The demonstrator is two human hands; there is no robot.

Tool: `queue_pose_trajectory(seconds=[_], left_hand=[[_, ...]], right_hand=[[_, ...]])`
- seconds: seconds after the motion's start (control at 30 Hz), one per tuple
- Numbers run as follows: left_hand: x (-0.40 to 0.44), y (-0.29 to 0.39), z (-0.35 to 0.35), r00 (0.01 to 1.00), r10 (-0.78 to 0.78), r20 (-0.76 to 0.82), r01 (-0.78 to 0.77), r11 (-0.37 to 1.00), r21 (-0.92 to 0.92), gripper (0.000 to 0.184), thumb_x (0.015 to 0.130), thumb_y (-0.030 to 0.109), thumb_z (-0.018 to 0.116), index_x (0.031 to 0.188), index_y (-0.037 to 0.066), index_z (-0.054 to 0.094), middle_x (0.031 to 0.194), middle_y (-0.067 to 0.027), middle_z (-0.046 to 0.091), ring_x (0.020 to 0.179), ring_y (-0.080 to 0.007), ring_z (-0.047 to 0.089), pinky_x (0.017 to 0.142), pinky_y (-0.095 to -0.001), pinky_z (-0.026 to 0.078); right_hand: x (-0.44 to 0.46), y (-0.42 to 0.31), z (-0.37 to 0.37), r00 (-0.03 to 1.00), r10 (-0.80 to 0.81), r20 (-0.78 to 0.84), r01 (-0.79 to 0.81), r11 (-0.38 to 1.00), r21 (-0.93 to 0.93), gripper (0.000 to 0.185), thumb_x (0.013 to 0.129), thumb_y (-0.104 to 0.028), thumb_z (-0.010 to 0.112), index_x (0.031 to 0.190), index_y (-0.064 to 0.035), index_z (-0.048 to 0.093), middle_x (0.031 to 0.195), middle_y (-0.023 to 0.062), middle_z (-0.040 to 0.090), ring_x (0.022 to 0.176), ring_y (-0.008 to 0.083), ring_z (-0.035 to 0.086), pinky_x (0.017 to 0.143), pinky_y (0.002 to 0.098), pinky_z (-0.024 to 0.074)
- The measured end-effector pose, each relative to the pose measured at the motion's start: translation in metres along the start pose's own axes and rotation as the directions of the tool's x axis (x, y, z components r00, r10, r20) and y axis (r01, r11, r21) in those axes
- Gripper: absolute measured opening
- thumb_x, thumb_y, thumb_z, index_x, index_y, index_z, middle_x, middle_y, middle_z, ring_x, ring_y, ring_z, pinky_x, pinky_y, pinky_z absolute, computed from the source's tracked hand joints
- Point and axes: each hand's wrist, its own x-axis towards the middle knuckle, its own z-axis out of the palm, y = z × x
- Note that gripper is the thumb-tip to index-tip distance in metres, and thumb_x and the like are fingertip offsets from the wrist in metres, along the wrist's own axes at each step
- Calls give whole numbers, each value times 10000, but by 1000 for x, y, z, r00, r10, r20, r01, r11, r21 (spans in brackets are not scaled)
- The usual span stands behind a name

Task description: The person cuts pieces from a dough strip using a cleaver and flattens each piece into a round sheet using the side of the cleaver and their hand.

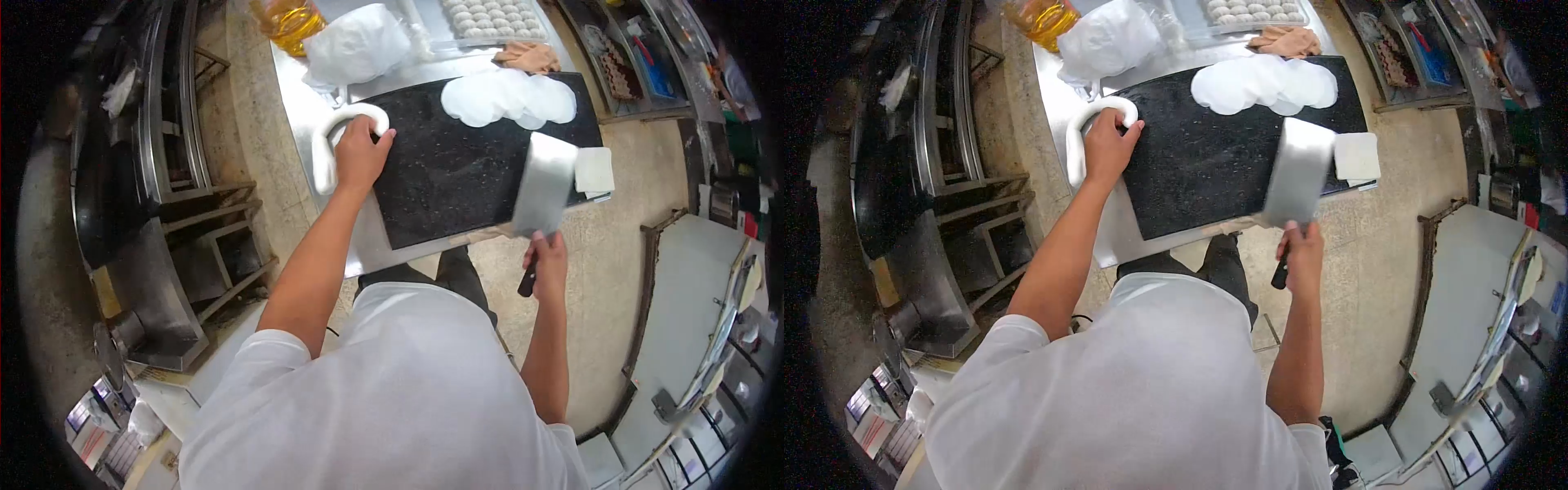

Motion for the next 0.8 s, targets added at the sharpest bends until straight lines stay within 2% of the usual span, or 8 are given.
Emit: queue_pose_trajectory(seconds=[0.07,0.13,0.3,0.47,0.6,0.67,0.73,0.8], left_hand=[[-6,-10,-14,999,30,-23,-33,991,-132,357,838,280,826,914,32,581,850,-146,643,755,-321,642,689,-441,514],[-10,-19,-23,999,43,11,-41,989,-141,289,854,231,809,912,39,601,844,-145,648,721,-312,650,672,-436,524],[-17,-31,-36,976,160,146,-146,984,-103,275,853,206,782,1054,39,698,968,-166,707,847,-330,704,747,-431,554],[-12,-31,-44,965,147,216,-124,986,-114,236,872,163,716,1061,23,703,976,-184,706,861,-375,686,799,-446,549],[3,-32,-50,958,266,105,-204,894,-398,354,916,350,670,862,1,683,865,-177,674,885,-420,659,788,-499,532],[5,-4,-76,905,74,418,-91,996,21,405,947,366,627,781,2,690,806,-186,662,931,-394,646,833,-482,517],[-12,36,-79,875,44,481,-85,994,63,488,983,386,589,652,36,668,701,-154,635,948,-368,636,844,-454,509],[-40,45,-49,342,420,841,-663,742,-101,422,1008,452,544,942,96,761,1017,-173,709,1182,-372,597,996,-503,473]], right_hand=[[-18,0,33,998,-62,24,65,987,-150,76,1000,-132,600,994,-78,546,685,75,571,563,204,595,495,350,473],[-28,-13,71,751,-563,344,609,393,-689,92,976,-117,601,1009,-60,537,771,155,630,633,324,661,544,437,510],[-55,-76,169,780,-341,525,577,66,-814,111,983,-141,507,1049,-53,522,942,206,657,837,435,693,712,544,554],[-28,-53,167,809,-272,521,567,125,-814,124,980,-128,491,1066,-43,521,971,230,676,896,450,691,751,546,555],[-49,-29,103,850,-144,506,524,325,-788,167,964,-108,534,1111,-28,521,1021,265,687,913,453,691,729,556,529],[-66,-10,67,858,-200,473,512,406,-757,183,956,-129,594,1088,-8,551,980,267,692,878,435,697,718,510,536],[-87,5,35,959,42,281,169,711,-683,209,953,-167,640,1066,4,598,918,235,707,803,376,715,701,448,544],[-102,41,-5,974,-49,221,169,805,-569,213,957,-181,656,1057,3,619,861,195,704,752,312,705,681,407,538]])
